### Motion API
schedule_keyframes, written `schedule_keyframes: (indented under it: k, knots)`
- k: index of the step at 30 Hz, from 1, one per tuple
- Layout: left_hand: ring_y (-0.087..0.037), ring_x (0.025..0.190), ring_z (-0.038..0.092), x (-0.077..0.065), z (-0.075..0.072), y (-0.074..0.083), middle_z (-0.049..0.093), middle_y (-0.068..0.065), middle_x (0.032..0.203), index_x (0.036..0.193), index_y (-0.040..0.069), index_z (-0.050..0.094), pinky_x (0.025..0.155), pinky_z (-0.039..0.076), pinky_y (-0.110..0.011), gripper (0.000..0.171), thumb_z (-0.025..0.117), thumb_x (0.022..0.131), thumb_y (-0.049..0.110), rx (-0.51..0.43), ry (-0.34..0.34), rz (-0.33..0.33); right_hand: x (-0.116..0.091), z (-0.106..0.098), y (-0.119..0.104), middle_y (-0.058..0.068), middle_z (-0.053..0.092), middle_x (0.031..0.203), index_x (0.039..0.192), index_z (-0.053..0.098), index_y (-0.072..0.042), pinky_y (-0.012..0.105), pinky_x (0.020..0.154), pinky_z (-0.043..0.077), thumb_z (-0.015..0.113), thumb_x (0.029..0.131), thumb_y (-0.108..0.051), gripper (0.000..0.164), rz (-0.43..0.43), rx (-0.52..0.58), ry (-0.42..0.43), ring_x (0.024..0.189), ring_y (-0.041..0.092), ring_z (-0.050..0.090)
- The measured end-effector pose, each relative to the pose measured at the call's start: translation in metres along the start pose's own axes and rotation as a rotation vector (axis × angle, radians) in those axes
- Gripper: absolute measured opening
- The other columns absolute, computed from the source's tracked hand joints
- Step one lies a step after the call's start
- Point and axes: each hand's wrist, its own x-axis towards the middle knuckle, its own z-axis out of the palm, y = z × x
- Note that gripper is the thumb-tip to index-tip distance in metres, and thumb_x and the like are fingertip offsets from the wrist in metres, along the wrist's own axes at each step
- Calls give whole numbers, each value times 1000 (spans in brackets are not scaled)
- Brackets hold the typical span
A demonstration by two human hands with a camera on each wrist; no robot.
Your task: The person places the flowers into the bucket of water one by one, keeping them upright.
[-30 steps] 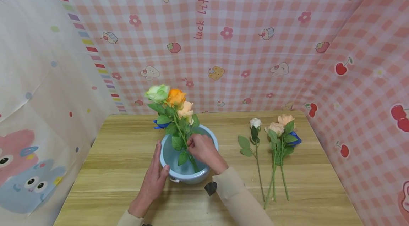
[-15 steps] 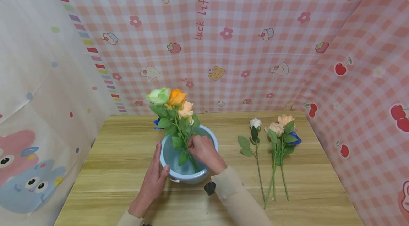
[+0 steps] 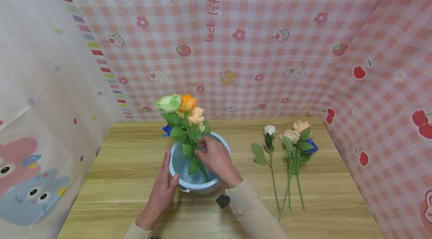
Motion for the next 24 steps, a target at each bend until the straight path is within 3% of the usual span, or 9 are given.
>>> schedule_keyframes:
  k: [9,19,24]
  knots:
    - [-38,154,24,0,1,0,14,-12,173,168,11,8,121,28,-58,81,54,102,19,-2,3,-1,-16,-13,3,12,67,127,129,66,-3,43,90,62,74,96,-17,36,-6,231,142,112,30,68]
    - [-38,154,23,0,2,-2,13,-12,173,168,12,7,121,28,-57,82,55,101,19,5,4,-1,-38,-31,20,18,60,138,136,60,-3,47,105,54,71,99,-12,40,-29,487,263,128,38,59]
    - [-38,154,24,0,3,-2,15,-16,172,168,12,7,120,29,-58,84,56,100,15,5,10,5,-50,-43,32,16,58,141,139,55,-1,36,107,50,68,100,-10,42,6,543,330,131,35,57]
